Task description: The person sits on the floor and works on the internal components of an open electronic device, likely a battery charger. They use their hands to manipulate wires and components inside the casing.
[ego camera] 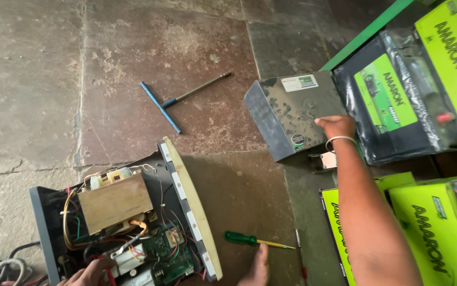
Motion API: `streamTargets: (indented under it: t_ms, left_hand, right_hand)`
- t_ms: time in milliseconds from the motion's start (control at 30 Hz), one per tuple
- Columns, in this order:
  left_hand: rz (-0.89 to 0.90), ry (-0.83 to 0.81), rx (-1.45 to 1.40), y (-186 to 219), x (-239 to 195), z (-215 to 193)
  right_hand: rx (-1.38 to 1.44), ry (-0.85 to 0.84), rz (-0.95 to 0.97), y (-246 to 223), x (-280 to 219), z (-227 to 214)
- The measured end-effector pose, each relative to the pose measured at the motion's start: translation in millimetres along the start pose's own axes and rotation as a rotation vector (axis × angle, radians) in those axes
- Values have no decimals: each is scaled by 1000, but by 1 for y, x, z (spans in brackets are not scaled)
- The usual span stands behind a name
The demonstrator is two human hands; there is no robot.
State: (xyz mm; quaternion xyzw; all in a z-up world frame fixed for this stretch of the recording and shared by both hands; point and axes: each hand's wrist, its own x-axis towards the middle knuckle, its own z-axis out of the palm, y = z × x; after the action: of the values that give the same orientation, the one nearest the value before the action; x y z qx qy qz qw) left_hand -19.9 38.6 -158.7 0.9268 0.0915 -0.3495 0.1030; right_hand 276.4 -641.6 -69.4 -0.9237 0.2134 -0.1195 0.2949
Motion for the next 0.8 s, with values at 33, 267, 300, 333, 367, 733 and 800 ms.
streamTargets:
  t_ms: [33,267,300,333,367,733,800]
  left_hand:
    - [-2,-15,-36,-9,9,14]
    - [16,-63,-163,-37,22,50]
    - [22,-60,-172,-33,14,40]
    - [25,-66,-158,-27,6,27]
    - [22,-89,-126,-21,-7,13]
    - [140,518,-197,47,-123,-92]
    - [170,600,-294,44,-124,-85]
  right_hand:
    - [-85,-17,-70,-4,2,1]
    - [-484,-86,-208,-16,9,15]
    - [-549,-76,-205,-17,12,19]
    - [-614,-64,-201,-17,14,21]
    - [-601,-49,-230,-18,15,24]
    - [279,-834,16,-137,-233,1]
    - [230,-1056,-40,-177,-307,7]
